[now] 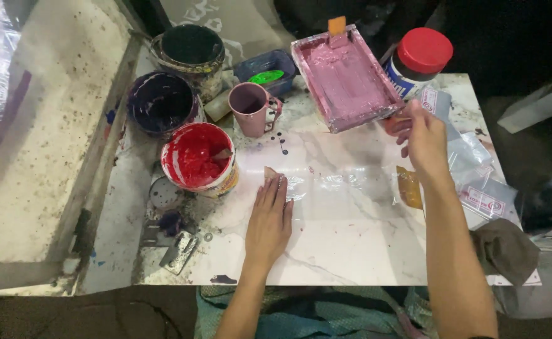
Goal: The person uses a small wooden stick to spread purple paint evenly inside a rectangular plastic container. They repeatedly lift the container, tilt it to check the coating, and smooth the surface with the stick.
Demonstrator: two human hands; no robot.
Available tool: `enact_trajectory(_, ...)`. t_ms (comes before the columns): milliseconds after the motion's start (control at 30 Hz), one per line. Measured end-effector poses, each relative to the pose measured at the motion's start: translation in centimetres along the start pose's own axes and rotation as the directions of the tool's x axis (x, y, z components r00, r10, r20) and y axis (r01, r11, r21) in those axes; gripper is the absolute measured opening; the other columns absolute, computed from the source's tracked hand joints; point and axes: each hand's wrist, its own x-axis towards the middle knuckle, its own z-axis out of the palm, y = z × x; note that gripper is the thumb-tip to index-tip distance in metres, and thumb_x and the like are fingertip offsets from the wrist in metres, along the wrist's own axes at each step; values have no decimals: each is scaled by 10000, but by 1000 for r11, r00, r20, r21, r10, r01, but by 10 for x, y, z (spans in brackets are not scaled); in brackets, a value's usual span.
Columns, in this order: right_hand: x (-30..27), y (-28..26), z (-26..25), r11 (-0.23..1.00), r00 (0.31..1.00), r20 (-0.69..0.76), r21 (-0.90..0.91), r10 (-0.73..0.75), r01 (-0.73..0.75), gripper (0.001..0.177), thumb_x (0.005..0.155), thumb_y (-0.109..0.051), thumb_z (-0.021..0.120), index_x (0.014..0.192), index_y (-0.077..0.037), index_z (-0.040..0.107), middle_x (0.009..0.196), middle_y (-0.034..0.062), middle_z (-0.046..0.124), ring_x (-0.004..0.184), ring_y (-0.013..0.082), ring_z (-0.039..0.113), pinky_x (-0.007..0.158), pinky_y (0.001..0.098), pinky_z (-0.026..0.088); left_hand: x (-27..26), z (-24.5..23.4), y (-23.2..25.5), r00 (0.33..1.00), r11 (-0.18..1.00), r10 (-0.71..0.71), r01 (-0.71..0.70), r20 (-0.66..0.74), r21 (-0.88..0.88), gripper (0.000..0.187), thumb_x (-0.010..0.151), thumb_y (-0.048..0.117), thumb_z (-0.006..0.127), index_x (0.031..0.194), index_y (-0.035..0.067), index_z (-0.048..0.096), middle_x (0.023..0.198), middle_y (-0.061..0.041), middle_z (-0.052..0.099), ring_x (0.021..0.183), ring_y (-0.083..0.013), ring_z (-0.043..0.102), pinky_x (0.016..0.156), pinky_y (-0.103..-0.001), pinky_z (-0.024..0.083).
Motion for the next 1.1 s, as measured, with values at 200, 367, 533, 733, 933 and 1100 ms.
enact_trajectory(200,28,2,12,957,967,178,195,182,-215,452,1076,-509,559,984,-71,621,762,91,627,557,145,542,387,250,344,1,4,-3,995,998,-3,-3,-103,-61,421,1049,213,517,1433,50,566,1457,-156,572,1427,-291,485,1248,-408,284)
enact_trajectory(367,4,-20,14,939,967,208,279,148,-203,415,1087,-512,481,1018,-112,562,776,28,546,606,95,443,441,205,264,1,10,-9,985,997,18,-30,-169,-69,409,1034,216,547,1411,61,584,1401,-143,605,1385,-287,530,1237,-403,324)
enact_trajectory(533,-72,-51,15,925,976,133,321,170,-204,415,1056,-560,522,916,-169,518,739,-11,523,600,84,406,474,196,236,-1,-7,-1,978,988,-32,0,-207,-155,370,1030,160,565,1375,34,611,1383,-169,615,1353,-289,565,1221,-389,355)
enact_trajectory(733,-168,-20,11,900,949,-6,320,315,-297,305,1158,-318,442,1081,-60,585,691,8,383,575,124,326,530,299,204,-6,-32,1,980,769,-131,4,-152,-639,411,1090,224,410,1431,50,563,1489,-119,520,1422,-274,496,1175,-414,392)
enact_trajectory(933,-237,31,37,840,891,79,305,447,-448,423,1176,-316,384,882,-39,511,730,78,484,533,124,346,454,290,216,-49,-28,2,965,672,-262,168,-19,-721,760,991,677,322,1505,140,484,1432,-149,581,1309,-259,544,1135,-487,383)
enact_trajectory(1100,-242,30,58,833,879,122,282,462,-477,405,1126,-315,461,930,18,581,690,145,534,429,135,337,351,270,164,-72,-33,0,998,902,-64,51,-17,-428,1008,857,627,667,1590,50,286,1623,-163,372,1494,-353,303,1223,-548,290)
